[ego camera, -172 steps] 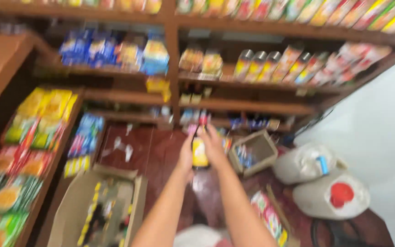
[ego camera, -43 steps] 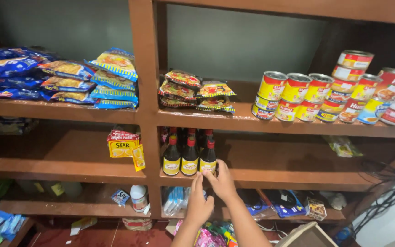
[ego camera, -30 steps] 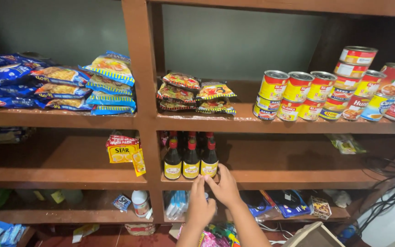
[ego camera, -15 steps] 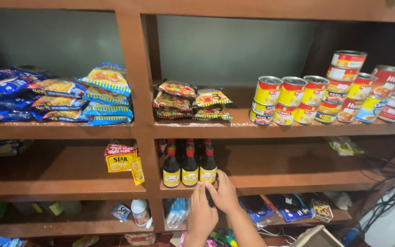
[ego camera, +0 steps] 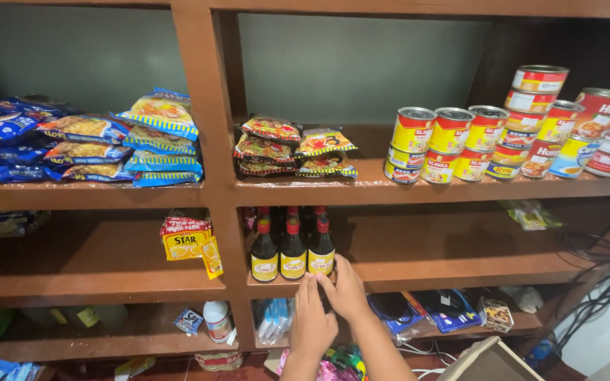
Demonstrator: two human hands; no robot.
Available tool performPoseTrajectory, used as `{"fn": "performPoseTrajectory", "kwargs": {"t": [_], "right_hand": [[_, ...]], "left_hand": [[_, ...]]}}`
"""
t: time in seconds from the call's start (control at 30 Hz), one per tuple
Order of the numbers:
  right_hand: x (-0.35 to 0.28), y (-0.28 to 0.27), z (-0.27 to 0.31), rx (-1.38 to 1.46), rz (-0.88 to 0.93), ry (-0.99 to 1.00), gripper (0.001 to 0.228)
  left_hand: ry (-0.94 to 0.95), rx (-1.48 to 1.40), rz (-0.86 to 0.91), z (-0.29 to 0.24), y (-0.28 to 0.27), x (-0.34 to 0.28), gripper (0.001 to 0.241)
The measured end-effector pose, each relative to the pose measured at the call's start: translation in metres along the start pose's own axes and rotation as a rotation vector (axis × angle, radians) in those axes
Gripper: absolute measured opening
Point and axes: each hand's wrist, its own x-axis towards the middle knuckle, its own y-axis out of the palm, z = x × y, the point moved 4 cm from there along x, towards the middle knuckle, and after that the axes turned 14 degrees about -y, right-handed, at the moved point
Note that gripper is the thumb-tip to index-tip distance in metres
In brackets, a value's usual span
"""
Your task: Transferring condiment bottles from a box on the floor to the store shelves.
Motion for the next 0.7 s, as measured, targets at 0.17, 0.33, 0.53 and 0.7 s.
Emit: {"fn": "performPoseTrajectory", "kwargs": {"t": [0.17, 0.33, 0.53, 0.7], "right_hand": [[0.001, -0.003, 0.003, 0.020, 0.021, 0.012, 0.052], [0.001, -0.001, 0.001, 0.039, 0.047, 0.027, 0.053], [0.001, -0.004, 0.001, 0.019, 0.058, 0.104, 0.055], [0.004, 0.013, -0.035, 0.039, 0.090, 0.130, 0.058]], "left_hand": [[0.012, -0.026, -0.014, 0.001, 0.000, 0.002, 0.083], [-0.032, -0.030, 0.024, 0.001, -0.002, 0.002, 0.084], [-0.061, -0.022, 0.027, 0.003, 0.000, 0.003, 0.086], [-0.036, -0.011, 0.028, 0.006, 0.001, 0.002, 0.086]]}}
